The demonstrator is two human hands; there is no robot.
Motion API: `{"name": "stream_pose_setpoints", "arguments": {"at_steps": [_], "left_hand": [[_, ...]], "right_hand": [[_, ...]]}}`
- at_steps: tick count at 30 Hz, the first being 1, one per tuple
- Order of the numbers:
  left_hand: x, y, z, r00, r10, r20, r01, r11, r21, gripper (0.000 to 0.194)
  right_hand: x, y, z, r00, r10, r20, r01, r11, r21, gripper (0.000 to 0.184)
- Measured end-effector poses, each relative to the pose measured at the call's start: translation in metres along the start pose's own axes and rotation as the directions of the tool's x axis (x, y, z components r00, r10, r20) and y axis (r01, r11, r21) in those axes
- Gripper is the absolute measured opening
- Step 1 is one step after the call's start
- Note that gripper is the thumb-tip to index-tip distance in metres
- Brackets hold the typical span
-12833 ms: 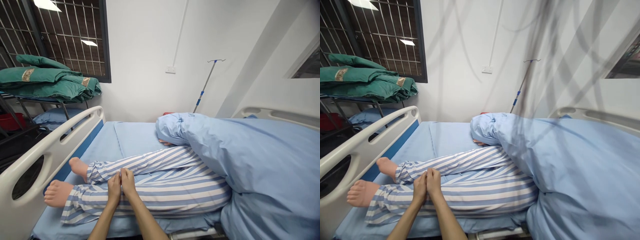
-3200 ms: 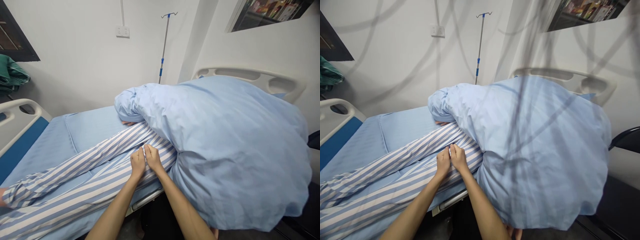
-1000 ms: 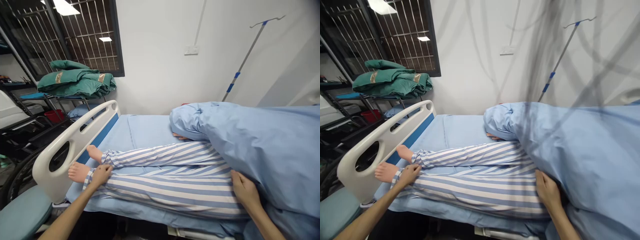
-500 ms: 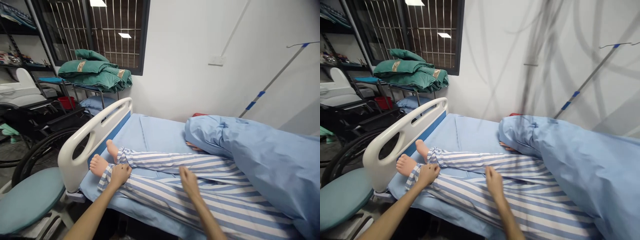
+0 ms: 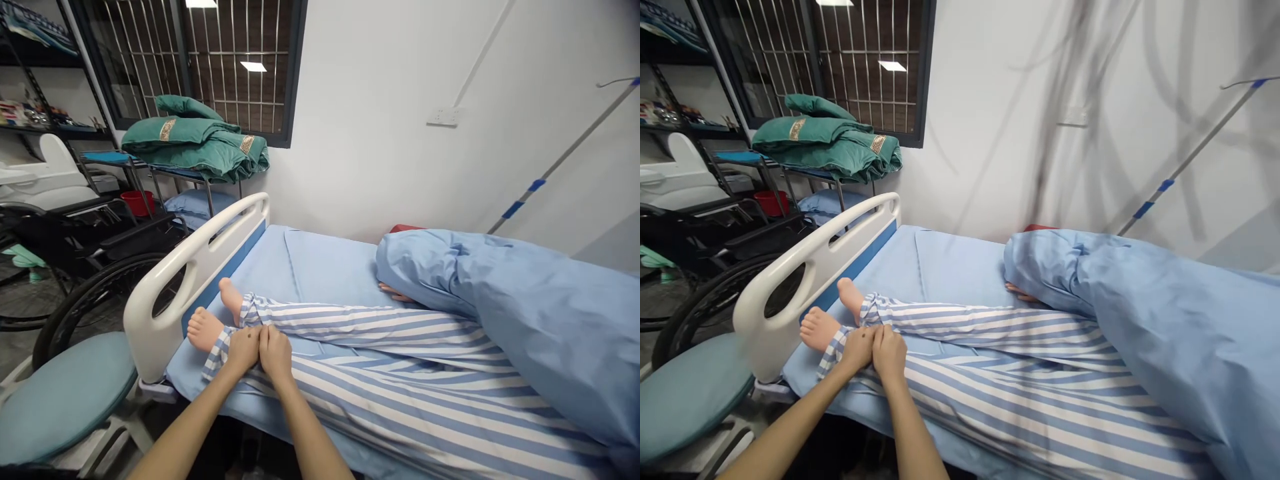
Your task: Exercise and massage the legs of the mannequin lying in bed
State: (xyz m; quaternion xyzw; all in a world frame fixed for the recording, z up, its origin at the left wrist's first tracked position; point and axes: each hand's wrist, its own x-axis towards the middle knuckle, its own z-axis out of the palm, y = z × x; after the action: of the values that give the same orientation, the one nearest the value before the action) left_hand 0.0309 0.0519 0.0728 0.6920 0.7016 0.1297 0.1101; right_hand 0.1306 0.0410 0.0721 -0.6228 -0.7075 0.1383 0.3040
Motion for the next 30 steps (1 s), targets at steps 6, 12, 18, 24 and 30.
{"name": "stream_pose_setpoints", "arguments": {"at_steps": [6,12,18,24,30], "left_hand": [[0.013,0.006,-0.004,0.949,-0.227,-0.217,0.002,0.695,-0.719,0.037],[0.006,0.011,0.014,0.976,-0.033,-0.217,-0.095,0.828,-0.552,0.037],[0.004,0.007,0.016,0.977,-0.041,-0.21,-0.076,0.853,-0.517,0.04],[0.004,-0.005,0.032,0.914,-0.123,-0.386,-0.06,0.901,-0.429,0.033],[0.004,-0.006,0.037,0.906,-0.068,-0.418,-0.104,0.921,-0.375,0.033]], "right_hand": [[0.006,0.005,0.0,0.998,0.028,-0.064,-0.018,0.987,0.162,0.045],[0.001,0.006,0.0,0.998,0.02,-0.062,-0.005,0.971,0.237,0.046],[0.006,-0.004,-0.004,0.999,0.026,-0.031,-0.017,0.967,0.255,0.045],[0.009,-0.024,0.01,0.988,0.087,-0.129,-0.033,0.928,0.372,0.04],[0.003,-0.019,0.028,0.953,0.225,-0.204,-0.071,0.819,0.569,0.038]]}}
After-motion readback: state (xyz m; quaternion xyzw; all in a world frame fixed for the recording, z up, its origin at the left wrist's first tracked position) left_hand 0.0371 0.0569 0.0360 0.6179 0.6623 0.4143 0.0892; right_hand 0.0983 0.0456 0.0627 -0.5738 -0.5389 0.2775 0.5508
